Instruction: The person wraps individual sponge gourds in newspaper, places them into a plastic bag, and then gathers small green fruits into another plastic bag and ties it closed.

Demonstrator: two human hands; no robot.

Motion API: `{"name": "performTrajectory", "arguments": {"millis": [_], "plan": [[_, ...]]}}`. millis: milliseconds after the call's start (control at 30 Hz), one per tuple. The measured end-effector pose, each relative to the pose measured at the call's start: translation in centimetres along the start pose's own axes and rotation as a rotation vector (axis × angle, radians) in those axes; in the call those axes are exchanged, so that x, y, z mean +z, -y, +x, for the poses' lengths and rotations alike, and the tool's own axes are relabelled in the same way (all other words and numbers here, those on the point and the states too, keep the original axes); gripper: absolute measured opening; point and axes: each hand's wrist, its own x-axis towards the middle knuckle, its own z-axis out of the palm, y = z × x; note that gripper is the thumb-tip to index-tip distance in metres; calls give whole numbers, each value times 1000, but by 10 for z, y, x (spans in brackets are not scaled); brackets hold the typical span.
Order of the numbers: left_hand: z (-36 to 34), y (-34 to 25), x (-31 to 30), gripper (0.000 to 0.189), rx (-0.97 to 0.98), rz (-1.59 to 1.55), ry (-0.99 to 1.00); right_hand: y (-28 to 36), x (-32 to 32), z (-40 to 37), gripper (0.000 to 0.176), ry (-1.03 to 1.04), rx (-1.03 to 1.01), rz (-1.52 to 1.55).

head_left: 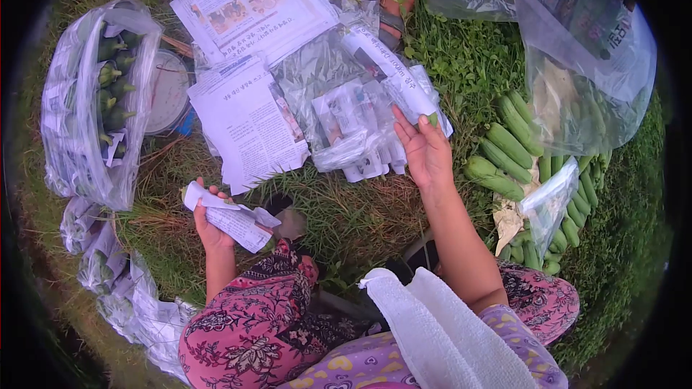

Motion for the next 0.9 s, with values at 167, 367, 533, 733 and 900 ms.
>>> {"name": "performTrajectory", "arguments": {"millis": [167,367,533,733,900], "plan": [[-1,1,2,60,-3,-23,12,39,-47,16,37,-140,-174,-42],[2,1,-1,60,-6,-39,37,97,-135,16,40,-330,-368,-62],[4,0,-4,59,-4,-34,79,150,-203,3,36,-495,-536,-24],[3,0,-5,59,1,-33,95,178,-257,-2,40,-701,-577,124],[4,-1,-8,61,3,-14,92,166,-300,-4,37,-721,-488,101]]}}
